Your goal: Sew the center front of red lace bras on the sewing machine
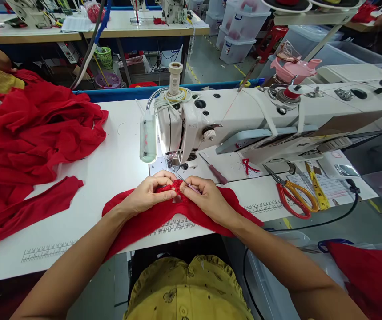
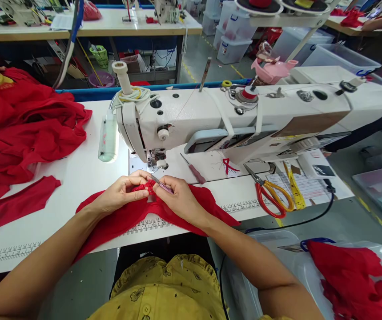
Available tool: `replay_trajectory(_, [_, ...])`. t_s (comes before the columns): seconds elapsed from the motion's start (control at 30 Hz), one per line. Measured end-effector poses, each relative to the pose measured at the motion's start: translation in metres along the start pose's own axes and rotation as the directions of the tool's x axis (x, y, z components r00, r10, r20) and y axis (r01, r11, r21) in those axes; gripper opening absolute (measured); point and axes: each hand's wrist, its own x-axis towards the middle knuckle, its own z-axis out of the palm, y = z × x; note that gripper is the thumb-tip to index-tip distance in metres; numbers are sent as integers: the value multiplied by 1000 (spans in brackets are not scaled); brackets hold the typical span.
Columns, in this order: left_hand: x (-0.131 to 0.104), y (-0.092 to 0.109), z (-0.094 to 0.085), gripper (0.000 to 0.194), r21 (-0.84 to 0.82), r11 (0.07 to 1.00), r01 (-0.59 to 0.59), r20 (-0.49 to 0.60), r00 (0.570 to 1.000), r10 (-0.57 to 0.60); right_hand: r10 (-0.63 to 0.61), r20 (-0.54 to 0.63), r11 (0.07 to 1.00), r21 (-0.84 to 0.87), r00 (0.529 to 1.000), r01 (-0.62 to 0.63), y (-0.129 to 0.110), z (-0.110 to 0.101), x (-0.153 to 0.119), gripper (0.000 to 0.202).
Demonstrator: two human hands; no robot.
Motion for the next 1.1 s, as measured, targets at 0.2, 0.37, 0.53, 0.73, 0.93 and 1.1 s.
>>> replay_trajectory(0.2, [-1, 0, -1, 19, -77, 997, -14, 38, 999, 17, -57, -25, 993, -109, 998, 54, 2, 3, 0, 30])
replay_trajectory(0.37, [-2, 2, 0, 26, -147, 988, 44, 28, 999, -40, -338, -98, 801, -552, 936, 231, 0, -6, -16, 19])
replay_trajectory(0.53, [-1, 0, 0, 25, -115, 993, 39, 24, 999, -36, -655, 211, 127, -916, 725, 380, -9, -16, -35, 23])
replay_trajectory(0.73, [-1, -2, 0, 26, -98, 994, 53, 19, 999, -51, -610, 365, -127, -921, 703, 367, -17, -14, -39, 24])
replay_trajectory(0.93, [-1, 0, -1, 26, -89, 995, 48, 31, 998, -45, -582, 360, -154, -929, 729, 336, -14, -11, -37, 20])
replay_trajectory(1.1, [0, 3, 0, 29, -88, 995, 43, 31, 999, -41, -548, 354, -167, -934, 758, 315, -11, -10, -37, 19])
